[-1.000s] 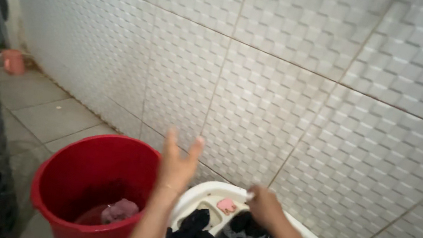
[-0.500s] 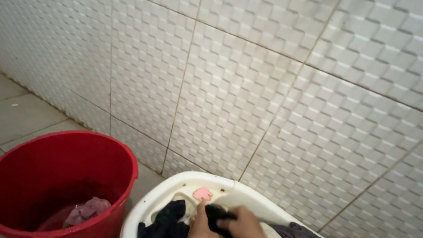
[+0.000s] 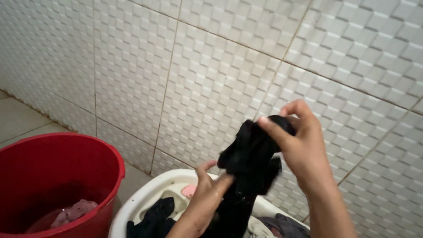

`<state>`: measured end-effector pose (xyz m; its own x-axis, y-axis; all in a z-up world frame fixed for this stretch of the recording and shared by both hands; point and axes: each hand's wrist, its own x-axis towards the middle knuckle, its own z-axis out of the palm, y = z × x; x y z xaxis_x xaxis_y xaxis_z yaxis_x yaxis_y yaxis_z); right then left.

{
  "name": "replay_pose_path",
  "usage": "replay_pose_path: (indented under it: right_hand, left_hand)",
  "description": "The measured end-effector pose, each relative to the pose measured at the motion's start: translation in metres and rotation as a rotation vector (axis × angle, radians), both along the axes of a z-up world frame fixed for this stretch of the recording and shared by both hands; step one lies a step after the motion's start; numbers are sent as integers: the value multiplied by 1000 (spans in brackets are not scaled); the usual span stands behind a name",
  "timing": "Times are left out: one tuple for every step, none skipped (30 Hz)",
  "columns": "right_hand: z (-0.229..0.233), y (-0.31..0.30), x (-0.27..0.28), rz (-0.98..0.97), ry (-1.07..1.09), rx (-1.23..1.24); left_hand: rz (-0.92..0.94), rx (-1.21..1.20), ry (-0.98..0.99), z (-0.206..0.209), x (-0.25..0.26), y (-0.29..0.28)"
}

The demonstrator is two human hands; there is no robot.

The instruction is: The person hand washes multiple garments in a small white basin filled with soapy water. They repeatedly submerge, agitate, and wring out each item, then place the wet clothes into a red bucket beside the basin.

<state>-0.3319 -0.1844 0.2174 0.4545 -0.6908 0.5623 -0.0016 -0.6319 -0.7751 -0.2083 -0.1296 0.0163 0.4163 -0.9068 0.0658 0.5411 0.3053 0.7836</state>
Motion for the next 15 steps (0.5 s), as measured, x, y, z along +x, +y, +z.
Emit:
replay_pose_path:
  right_hand:
    - [1,-1,-2,47,-77,87]
    - [-1,-2,-4,13,-82,82]
    - [-3,-5,-6,-21,-88,76]
    - [-4,-7,-8,-56,-95,68]
    - [-7,-9,-10,-63,-127,114]
    - [-9,-10,-13,-71,-158,160]
    - [-10,-11,-16,-79,-189,206]
    - [-9,-11,-18,-81,-195,218]
    - [-8,-10,-21,-83,-200,230]
    - [-6,-7,-22,-83,-206,245]
    - [-3,-3,-22,-61,-199,228]
    - [2,1,-21,-38,-192,209]
    - [8,6,-19,-16,-184,190]
    - [14,10,-17,15,-188,205]
    - [20,15,-15,46,-192,219]
  left_hand:
    - [-42,73,83,2,-1,2]
    - [-107,177,-85,3,-1,7]
    - [-171,281,-254,4,-1,13]
    - [-236,381,-424,6,0,19]
    - [-276,355,-630,8,0,24]
    - [-313,324,-834,10,0,29]
    - [-346,287,-1038,12,-1,32]
    - [-275,300,-1060,15,-2,34]
    - [-203,312,-1081,19,-3,33]
    - [-130,325,-1102,21,-4,34]
    - [-87,414,-1173,24,-5,34]
    - [-39,501,-1243,26,-8,32]
    - [11,588,-1310,28,-11,30]
    - [21,387,-1111,29,-16,28]
    - [32,191,-907,28,-22,26]
